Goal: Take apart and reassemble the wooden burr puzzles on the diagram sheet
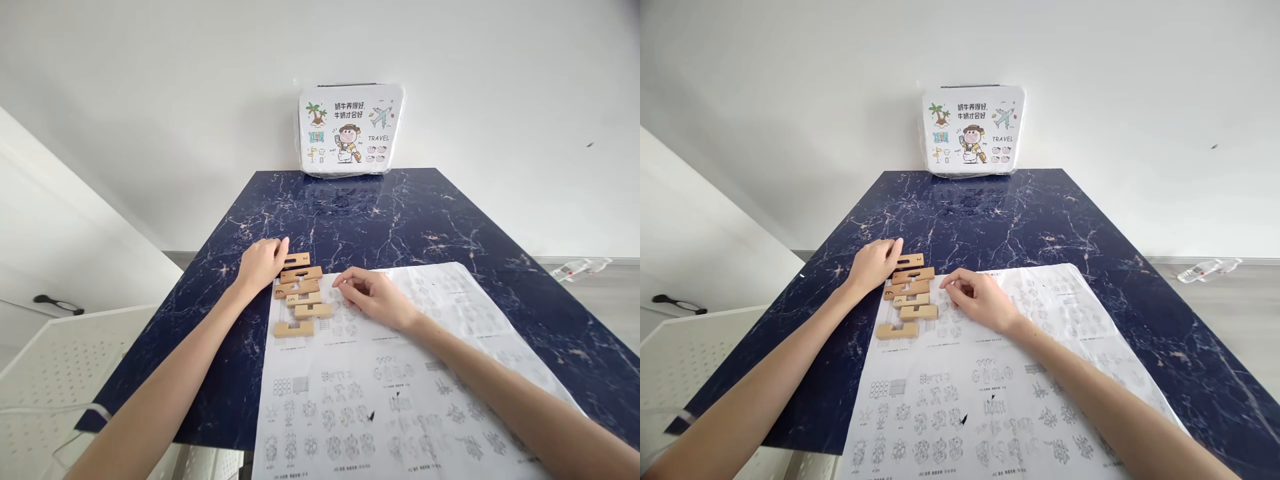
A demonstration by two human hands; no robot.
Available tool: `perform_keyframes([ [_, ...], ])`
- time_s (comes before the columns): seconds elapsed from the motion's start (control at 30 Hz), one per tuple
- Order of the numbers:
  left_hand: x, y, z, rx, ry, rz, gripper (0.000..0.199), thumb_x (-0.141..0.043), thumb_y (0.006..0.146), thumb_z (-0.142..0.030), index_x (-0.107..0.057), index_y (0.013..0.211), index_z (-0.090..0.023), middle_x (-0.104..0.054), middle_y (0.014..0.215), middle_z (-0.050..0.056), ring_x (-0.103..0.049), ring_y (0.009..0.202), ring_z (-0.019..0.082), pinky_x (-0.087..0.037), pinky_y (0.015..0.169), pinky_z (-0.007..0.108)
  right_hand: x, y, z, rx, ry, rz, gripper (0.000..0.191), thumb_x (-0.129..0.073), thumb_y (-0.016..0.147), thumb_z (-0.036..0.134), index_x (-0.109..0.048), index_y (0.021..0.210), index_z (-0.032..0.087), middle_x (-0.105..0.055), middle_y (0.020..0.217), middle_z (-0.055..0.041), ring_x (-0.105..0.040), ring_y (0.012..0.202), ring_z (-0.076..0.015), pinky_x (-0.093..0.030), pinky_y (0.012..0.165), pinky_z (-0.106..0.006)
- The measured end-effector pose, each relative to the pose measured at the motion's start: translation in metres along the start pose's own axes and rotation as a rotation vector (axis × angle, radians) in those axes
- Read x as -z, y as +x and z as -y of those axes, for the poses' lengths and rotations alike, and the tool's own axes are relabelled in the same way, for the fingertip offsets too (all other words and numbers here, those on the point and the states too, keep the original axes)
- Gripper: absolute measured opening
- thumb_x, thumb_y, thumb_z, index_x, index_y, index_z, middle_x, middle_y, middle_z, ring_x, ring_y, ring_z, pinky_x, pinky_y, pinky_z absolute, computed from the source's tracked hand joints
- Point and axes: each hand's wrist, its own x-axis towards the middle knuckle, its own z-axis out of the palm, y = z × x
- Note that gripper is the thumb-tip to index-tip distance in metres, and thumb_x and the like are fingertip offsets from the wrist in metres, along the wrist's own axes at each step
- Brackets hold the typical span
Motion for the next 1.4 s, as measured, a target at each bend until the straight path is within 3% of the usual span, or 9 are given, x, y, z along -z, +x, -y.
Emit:
perform_keyframes([
  [0.13,0.006,-0.002,-0.002,0.081,-0.122,-0.101,0.046,-0.042,0.108,-0.045,-0.035,0.067,-0.024,-0.051,0.055,0.0,-0.049,0.049,0.018,-0.025,0.056,0.032,0.0,0.001,0.0,0.011,-0.005,-0.004,0.017,-0.056,0.1,0.033,-0.069,0.101,0.022,-0.062,0.066,0.0021,-0.05,0.057,-0.0137,-0.039,0.057,-0.03],
  [0.27,0.012,-0.004,-0.011,0.082,-0.291,-0.187,0.048,-0.042,0.108,-0.045,-0.032,0.066,-0.023,-0.042,0.052,-0.003,-0.042,0.046,0.014,-0.029,0.058,0.031,0.0,0.001,0.0,0.003,0.001,-0.006,0.018,-0.056,0.101,0.034,-0.069,0.102,0.022,-0.063,0.066,0.0017,-0.051,0.057,-0.014,-0.038,0.056,-0.031],
  [0.43,0.019,-0.009,-0.03,0.11,-0.495,-0.136,0.048,-0.041,0.109,-0.046,-0.034,0.067,-0.024,-0.043,0.051,-0.004,-0.046,0.048,0.014,-0.035,0.057,0.031,-0.001,0.001,-0.002,0.028,0.009,-0.009,0.019,-0.055,0.103,0.036,-0.068,0.105,0.023,-0.063,0.067,0.002,-0.051,0.057,-0.0138,-0.039,0.057,-0.03],
  [0.67,0.02,-0.022,-0.058,0.039,-0.54,-0.139,0.046,-0.042,0.109,-0.04,-0.032,0.067,-0.023,-0.038,0.052,-0.005,-0.039,0.046,0.012,-0.031,0.054,0.031,-0.002,0.0,0.0,0.078,0.078,0.013,0.03,-0.054,0.106,0.049,-0.062,0.118,0.022,-0.063,0.072,0.0021,-0.055,0.061,-0.0142,-0.044,0.059,-0.03],
  [0.9,0.021,-0.031,-0.074,-0.086,-0.571,-0.02,0.043,-0.041,0.11,-0.043,-0.036,0.071,-0.023,-0.039,0.053,-0.005,-0.036,0.043,0.011,-0.029,0.05,0.03,-0.003,-0.001,0.004,0.081,0.004,0.02,0.03,-0.056,0.105,0.051,-0.066,0.107,0.022,-0.064,0.072,0.0012,-0.052,0.058,-0.0136,-0.04,0.057,-0.03],
  [1.0,0.022,-0.033,-0.074,-0.105,-0.6,0.052,0.045,-0.036,0.111,-0.046,-0.039,0.073,-0.023,-0.042,0.055,-0.005,-0.04,0.045,0.012,-0.032,0.052,0.03,-0.002,-0.001,0.005,0.094,-0.011,0.006,0.035,-0.053,0.106,0.052,-0.063,0.089,0.023,-0.062,0.069,0.0012,-0.05,0.058,-0.0133,-0.039,0.058,-0.03],
  [1.13,0.022,-0.028,-0.06,-0.068,-0.554,0.032,0.049,-0.02,0.114,-0.043,-0.052,0.083,-0.024,-0.055,0.062,-0.002,-0.055,0.056,0.017,-0.042,0.062,0.032,0.002,0.0,0.004,0.046,0.088,-0.056,0.04,-0.052,0.106,0.058,-0.059,0.087,0.023,-0.061,0.069,0.001,-0.05,0.057,-0.0131,-0.04,0.056,-0.03],
  [1.3,0.014,-0.015,-0.036,-0.171,-0.329,-0.069,0.042,-0.029,0.111,-0.036,-0.057,0.083,-0.023,-0.066,0.078,0.004,-0.065,0.08,0.023,-0.047,0.084,0.038,0.005,0.003,-0.001,0.004,0.255,-0.127,0.041,-0.056,0.102,0.061,-0.057,0.086,0.023,-0.058,0.07,0.0018,-0.047,0.054,-0.0119,-0.038,0.053,-0.029],
  [1.4,0.009,-0.012,-0.029,-0.155,-0.269,-0.061,0.04,-0.034,0.11,-0.038,-0.056,0.081,-0.023,-0.067,0.078,0.005,-0.065,0.076,0.023,-0.047,0.079,0.038,0.006,0.004,-0.003,-0.026,0.33,-0.154,0.041,-0.058,0.1,0.063,-0.058,0.088,0.024,-0.058,0.07,0.002,-0.046,0.052,-0.0116,-0.037,0.051,-0.029],
])
